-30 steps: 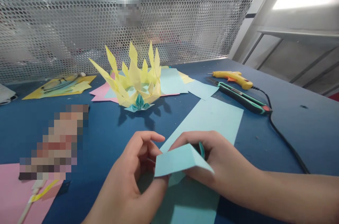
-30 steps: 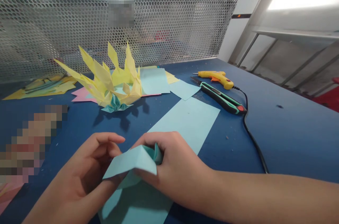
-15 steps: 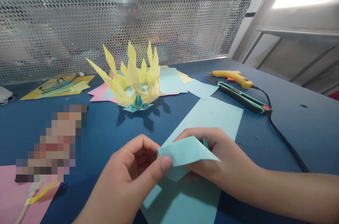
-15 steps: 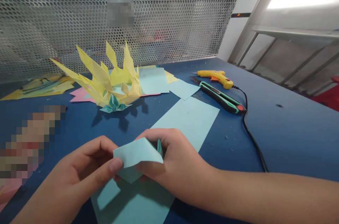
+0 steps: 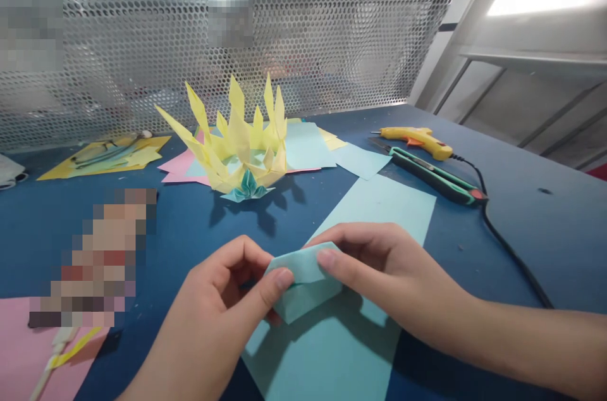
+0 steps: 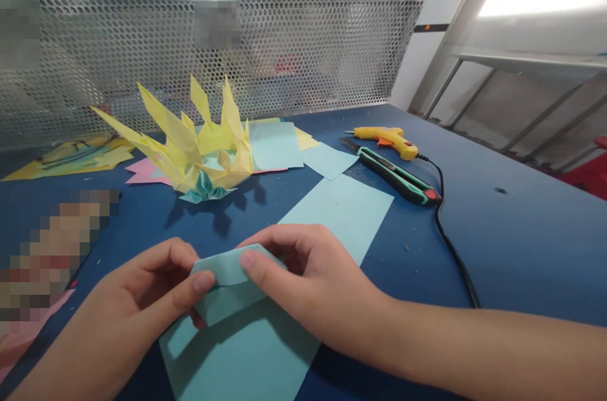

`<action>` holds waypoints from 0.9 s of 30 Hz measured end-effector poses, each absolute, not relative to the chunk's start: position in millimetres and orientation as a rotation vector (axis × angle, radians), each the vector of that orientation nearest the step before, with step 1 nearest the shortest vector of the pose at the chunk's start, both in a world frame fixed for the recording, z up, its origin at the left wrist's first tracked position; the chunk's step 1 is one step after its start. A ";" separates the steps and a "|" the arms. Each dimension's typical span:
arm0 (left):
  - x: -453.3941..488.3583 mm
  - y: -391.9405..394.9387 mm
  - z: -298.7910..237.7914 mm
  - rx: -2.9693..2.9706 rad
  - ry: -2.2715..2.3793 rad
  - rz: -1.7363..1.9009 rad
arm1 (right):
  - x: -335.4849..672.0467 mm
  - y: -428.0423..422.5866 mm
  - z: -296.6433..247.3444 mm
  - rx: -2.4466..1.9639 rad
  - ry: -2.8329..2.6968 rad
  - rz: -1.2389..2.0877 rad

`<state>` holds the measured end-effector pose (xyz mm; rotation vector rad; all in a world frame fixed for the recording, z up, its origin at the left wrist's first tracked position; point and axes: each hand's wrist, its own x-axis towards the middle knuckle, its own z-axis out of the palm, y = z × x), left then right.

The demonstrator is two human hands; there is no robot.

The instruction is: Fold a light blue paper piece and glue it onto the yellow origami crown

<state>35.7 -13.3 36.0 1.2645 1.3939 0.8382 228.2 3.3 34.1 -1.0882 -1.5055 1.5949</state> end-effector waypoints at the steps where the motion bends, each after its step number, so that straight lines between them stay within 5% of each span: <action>1: 35.7 -13.0 36.4 1.281 1.403 0.846 | 228.3 3.5 33.4 -1.100 -1.492 1.608; 11: 34.8 -10.5 35.3 1.455 1.379 0.742 | 232.1 7.1 31.7 -1.120 -1.488 1.691; 27: 28.8 -14.0 38.7 1.913 1.381 0.705 | 237.5 7.4 31.6 -1.034 -1.890 1.271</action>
